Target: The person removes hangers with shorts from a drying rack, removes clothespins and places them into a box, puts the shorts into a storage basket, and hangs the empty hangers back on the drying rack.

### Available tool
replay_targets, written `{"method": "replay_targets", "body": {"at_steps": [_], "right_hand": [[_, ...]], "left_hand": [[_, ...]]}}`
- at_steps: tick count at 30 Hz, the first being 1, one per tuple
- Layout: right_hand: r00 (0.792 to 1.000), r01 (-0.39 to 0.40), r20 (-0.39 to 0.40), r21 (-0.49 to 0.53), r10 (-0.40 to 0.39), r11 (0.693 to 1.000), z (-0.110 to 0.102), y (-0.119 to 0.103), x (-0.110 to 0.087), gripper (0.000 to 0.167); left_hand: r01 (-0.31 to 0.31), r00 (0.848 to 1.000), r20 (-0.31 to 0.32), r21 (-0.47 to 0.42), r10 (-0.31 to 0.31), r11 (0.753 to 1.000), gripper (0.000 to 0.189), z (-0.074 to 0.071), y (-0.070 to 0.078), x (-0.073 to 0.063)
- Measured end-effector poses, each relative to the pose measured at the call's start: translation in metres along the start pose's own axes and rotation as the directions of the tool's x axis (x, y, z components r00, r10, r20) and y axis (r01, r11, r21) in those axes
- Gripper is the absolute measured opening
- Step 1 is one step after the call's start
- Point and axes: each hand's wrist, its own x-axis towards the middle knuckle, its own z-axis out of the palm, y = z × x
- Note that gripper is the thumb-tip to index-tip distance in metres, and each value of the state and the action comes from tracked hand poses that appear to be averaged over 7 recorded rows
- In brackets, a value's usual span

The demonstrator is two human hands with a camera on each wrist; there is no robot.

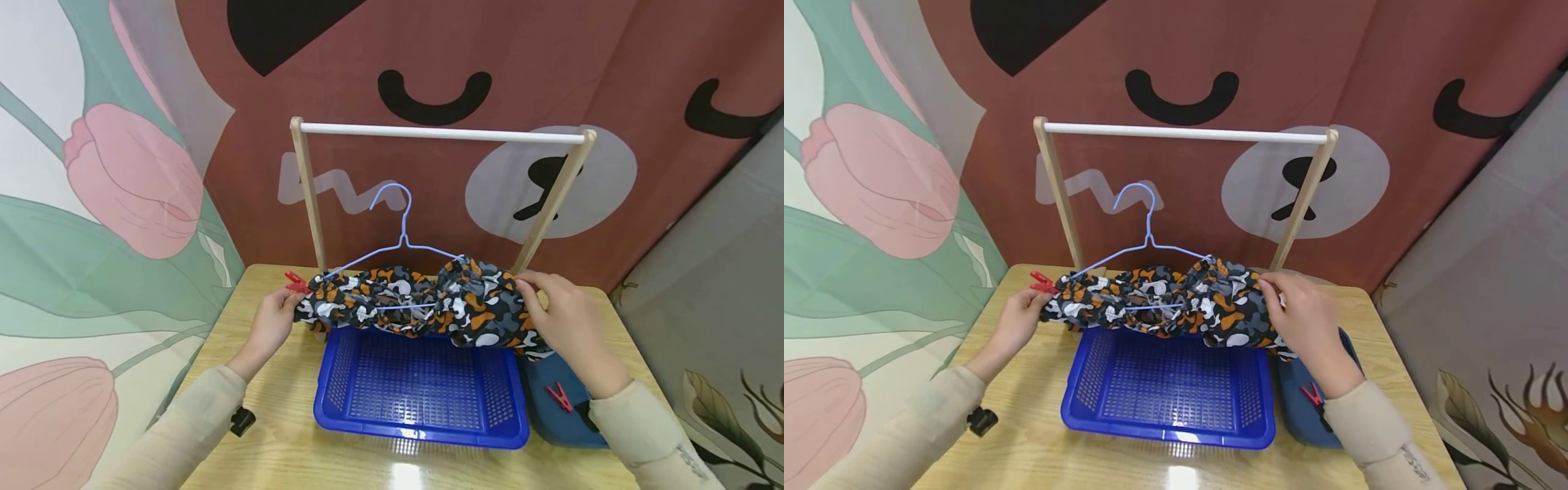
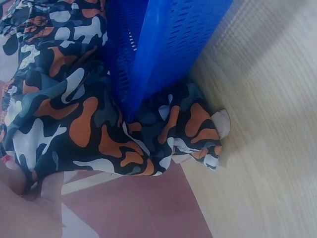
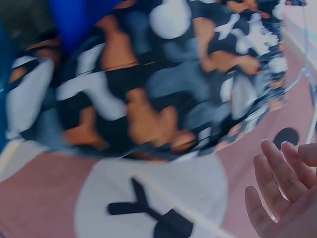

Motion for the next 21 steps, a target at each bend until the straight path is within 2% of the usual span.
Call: {"method": "replay_targets", "body": {"at_steps": [5, 8, 21], "right_hand": [[0.989, 0.139, -0.054, 0.045, -0.136, 0.989, 0.009, -0.025, 0.02, 0.02], [0.98, 0.193, -0.062, 0.064, -0.189, 0.979, 0.015, -0.039, 0.03, 0.019], [0.965, 0.261, -0.035, 0.153, -0.258, 0.953, 0.033, -0.094, 0.056, 0.014]], "left_hand": [[-0.004, 1.0, -0.005, 0.009, 0.004, 1.0, 0.023, -0.001, 0.0, 0.001], [-0.005, 1.0, -0.005, 0.011, 0.006, 1.0, 0.023, -0.002, 0.0, 0.001], [-0.017, 1.0, 0.0, 0.011, 0.017, 1.0, 0.022, -0.001, 0.0, 0.0]]}}
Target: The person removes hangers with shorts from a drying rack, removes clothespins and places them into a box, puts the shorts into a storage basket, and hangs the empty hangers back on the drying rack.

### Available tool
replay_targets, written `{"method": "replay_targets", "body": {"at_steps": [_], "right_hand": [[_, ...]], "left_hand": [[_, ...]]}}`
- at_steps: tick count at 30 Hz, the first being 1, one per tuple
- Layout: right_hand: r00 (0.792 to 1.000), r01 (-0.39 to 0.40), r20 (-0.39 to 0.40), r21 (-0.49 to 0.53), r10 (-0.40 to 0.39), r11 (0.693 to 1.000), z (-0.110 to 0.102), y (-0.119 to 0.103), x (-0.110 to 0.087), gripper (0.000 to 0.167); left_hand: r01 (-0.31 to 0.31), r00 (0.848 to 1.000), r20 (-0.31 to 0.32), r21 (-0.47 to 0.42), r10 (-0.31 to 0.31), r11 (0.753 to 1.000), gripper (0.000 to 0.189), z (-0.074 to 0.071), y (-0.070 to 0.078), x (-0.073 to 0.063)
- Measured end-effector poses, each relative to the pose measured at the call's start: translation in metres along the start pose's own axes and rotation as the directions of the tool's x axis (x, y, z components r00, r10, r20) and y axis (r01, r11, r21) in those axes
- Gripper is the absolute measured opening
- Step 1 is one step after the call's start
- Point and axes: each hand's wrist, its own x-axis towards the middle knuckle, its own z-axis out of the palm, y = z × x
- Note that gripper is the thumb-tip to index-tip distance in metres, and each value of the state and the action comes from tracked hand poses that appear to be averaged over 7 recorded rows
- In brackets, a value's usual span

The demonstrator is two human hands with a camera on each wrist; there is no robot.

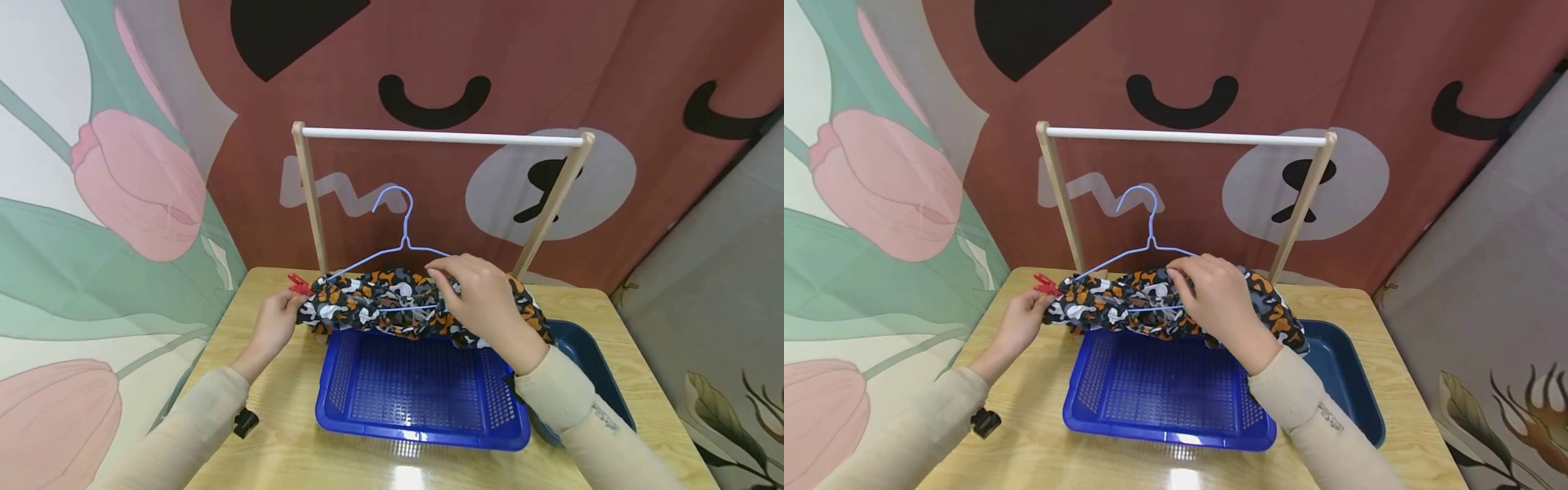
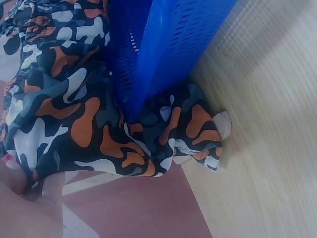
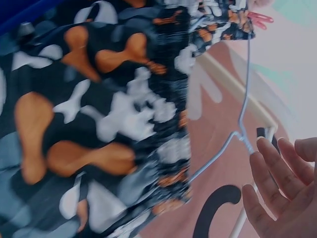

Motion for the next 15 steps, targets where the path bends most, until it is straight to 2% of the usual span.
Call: {"method": "replay_targets", "body": {"at_steps": [6, 15], "right_hand": [[0.999, 0.05, 0.002, 0.045, -0.051, 0.998, 0.013, -0.014, 0.016, 0.013], [0.995, 0.101, -0.023, 0.088, -0.1, 0.991, 0.029, -0.033, 0.035, 0.013]], "left_hand": [[0.005, 1.0, -0.003, -0.014, -0.005, 1.0, 0.022, 0.001, -0.004, 0.0], [0.003, 1.0, 0.003, -0.018, -0.003, 1.0, 0.022, 0.001, -0.001, 0.0]]}}
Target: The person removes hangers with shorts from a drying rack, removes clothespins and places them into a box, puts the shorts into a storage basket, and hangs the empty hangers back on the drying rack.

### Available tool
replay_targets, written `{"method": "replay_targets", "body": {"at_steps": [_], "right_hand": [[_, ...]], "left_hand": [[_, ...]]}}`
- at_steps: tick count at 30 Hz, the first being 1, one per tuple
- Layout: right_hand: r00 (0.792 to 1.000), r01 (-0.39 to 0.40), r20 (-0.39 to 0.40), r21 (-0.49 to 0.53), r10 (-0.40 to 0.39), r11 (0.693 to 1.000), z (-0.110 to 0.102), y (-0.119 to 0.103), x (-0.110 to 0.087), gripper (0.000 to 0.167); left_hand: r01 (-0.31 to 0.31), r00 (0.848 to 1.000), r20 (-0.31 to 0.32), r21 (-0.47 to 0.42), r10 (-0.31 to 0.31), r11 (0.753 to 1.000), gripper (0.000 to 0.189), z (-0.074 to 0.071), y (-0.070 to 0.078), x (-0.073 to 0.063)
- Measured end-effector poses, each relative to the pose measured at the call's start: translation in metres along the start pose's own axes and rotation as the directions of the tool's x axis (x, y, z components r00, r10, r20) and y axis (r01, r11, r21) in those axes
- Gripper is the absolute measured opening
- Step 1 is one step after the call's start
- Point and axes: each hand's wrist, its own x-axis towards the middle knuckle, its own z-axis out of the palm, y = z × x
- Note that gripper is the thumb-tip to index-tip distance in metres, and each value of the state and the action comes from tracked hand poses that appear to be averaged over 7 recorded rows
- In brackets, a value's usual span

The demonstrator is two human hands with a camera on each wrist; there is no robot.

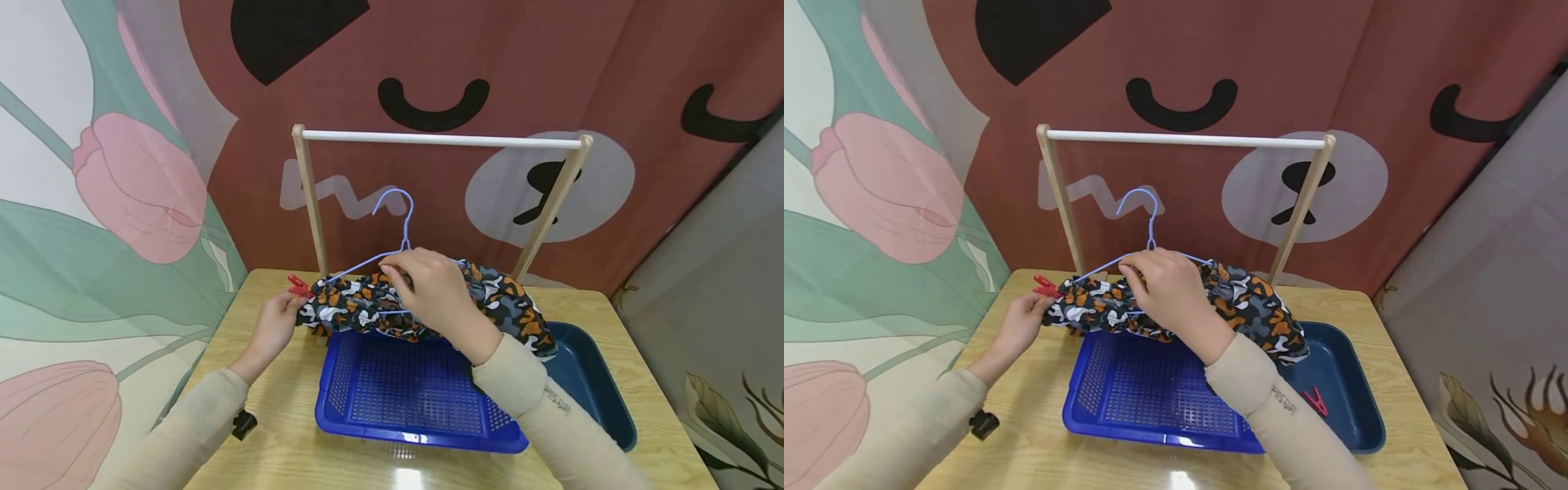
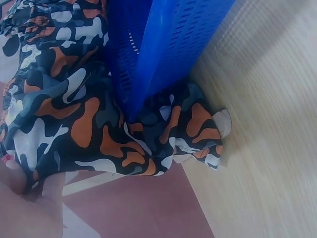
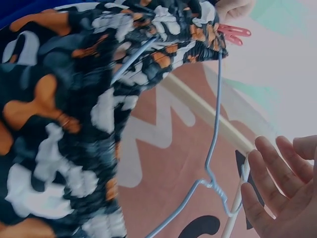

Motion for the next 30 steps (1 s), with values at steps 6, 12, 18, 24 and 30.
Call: {"method": "replay_targets", "body": {"at_steps": [6, 12, 18, 24, 30], "right_hand": [[0.999, 0.008, 0.043, -0.014, -0.007, 1.0, 0.011, -0.013, 0.012, 0.015], [0.995, 0.002, 0.096, -0.005, -0.002, 1.0, 0.022, -0.023, 0.021, 0.014], [0.985, -0.018, 0.172, 0.007, 0.016, 1.0, 0.035, -0.035, 0.034, 0.014], [0.951, 0.011, 0.308, -0.056, 0.007, 0.998, 0.049, -0.048, 0.045, 0.021], [0.921, 0.07, 0.39, -0.141, -0.009, 0.988, 0.062, -0.058, 0.054, 0.027]], "left_hand": [[0.019, 1.0, -0.007, 0.009, -0.019, 1.0, 0.022, -0.002, -0.001, -0.002], [0.038, 0.999, 0.002, 0.013, -0.038, 0.999, 0.024, -0.004, -0.001, -0.002], [0.016, 1.0, -0.017, 0.02, -0.016, 1.0, 0.022, -0.005, -0.001, -0.001], [-0.007, 1.0, -0.009, 0.023, 0.007, 1.0, 0.023, -0.004, 0.002, -0.001], [-0.006, 1.0, 0.016, 0.012, 0.006, 1.0, 0.023, -0.002, 0.004, -0.002]]}}
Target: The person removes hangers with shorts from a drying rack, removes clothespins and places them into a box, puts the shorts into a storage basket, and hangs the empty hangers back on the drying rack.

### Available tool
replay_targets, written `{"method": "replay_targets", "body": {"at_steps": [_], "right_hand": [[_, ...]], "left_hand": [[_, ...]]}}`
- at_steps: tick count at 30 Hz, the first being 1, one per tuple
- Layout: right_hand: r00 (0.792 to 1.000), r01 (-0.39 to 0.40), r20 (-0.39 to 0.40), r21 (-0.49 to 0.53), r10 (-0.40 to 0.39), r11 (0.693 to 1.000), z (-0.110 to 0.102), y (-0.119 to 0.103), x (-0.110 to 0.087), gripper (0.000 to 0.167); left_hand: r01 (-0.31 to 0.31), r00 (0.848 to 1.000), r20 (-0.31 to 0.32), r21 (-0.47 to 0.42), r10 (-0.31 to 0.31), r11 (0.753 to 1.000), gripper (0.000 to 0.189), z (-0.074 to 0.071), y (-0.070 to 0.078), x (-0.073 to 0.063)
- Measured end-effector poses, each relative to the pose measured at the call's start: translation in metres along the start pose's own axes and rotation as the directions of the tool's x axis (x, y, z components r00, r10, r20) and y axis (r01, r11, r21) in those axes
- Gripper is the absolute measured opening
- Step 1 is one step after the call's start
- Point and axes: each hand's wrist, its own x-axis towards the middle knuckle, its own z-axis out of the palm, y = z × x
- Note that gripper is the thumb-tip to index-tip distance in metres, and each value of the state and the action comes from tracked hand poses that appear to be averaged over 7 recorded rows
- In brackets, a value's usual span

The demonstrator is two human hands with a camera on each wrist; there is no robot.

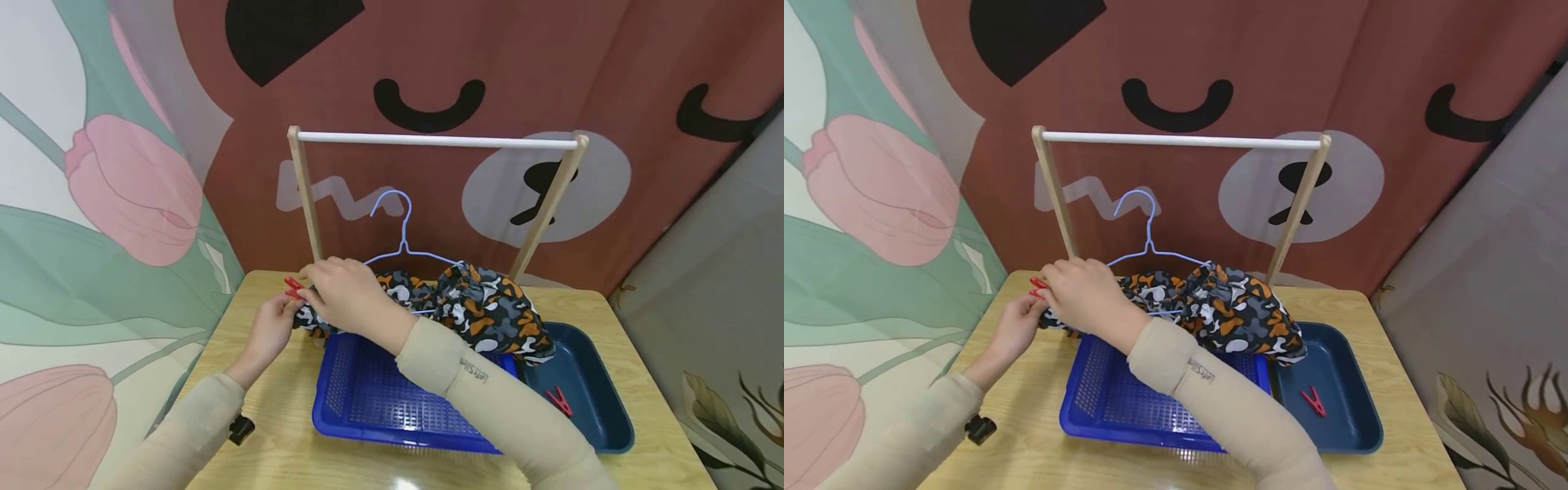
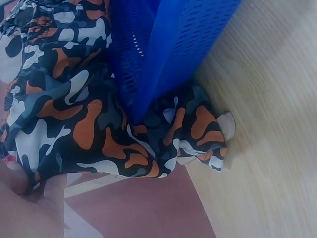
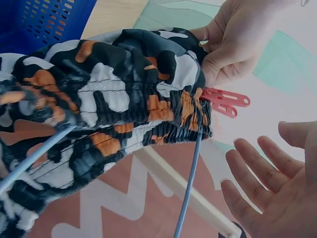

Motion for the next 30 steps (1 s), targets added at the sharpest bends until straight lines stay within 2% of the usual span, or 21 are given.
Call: {"method": "replay_targets", "body": {"at_steps": [6, 11, 15, 20, 25, 30], "right_hand": [[0.999, 0.0, 0.054, -0.062, 0.003, 0.998, 0.007, -0.01, 0.017, 0.039], [0.994, -0.012, 0.104, -0.096, 0.022, 0.995, 0.015, -0.015, 0.023, 0.05], [0.995, 0.0, 0.104, -0.104, 0.01, 0.995, 0.023, -0.018, 0.024, 0.042], [0.997, -0.012, 0.072, -0.109, 0.02, 0.994, 0.028, -0.018, 0.027, 0.039], [0.993, -0.031, 0.112, -0.091, 0.041, 0.995, 0.032, -0.014, 0.032, 0.031], [0.994, -0.003, 0.113, -0.081, 0.012, 0.997, 0.034, -0.013, 0.033, 0.024]], "left_hand": [[-0.033, 0.999, -0.01, 0.038, 0.033, 0.999, 0.022, -0.002, -0.001, -0.002], [-0.041, 0.999, -0.002, 0.034, 0.041, 0.999, 0.024, -0.003, -0.002, -0.003], [-0.045, 0.999, 0.004, 0.036, 0.045, 0.998, 0.025, -0.003, -0.004, -0.003], [-0.045, 0.999, -0.02, 0.053, 0.046, 0.998, 0.025, -0.003, -0.005, -0.002], [-0.071, 0.997, -0.038, 0.072, 0.073, 0.995, 0.023, 0.0, -0.006, -0.001], [-0.073, 0.997, -0.036, 0.066, 0.075, 0.995, 0.023, 0.002, -0.008, -0.003]]}}
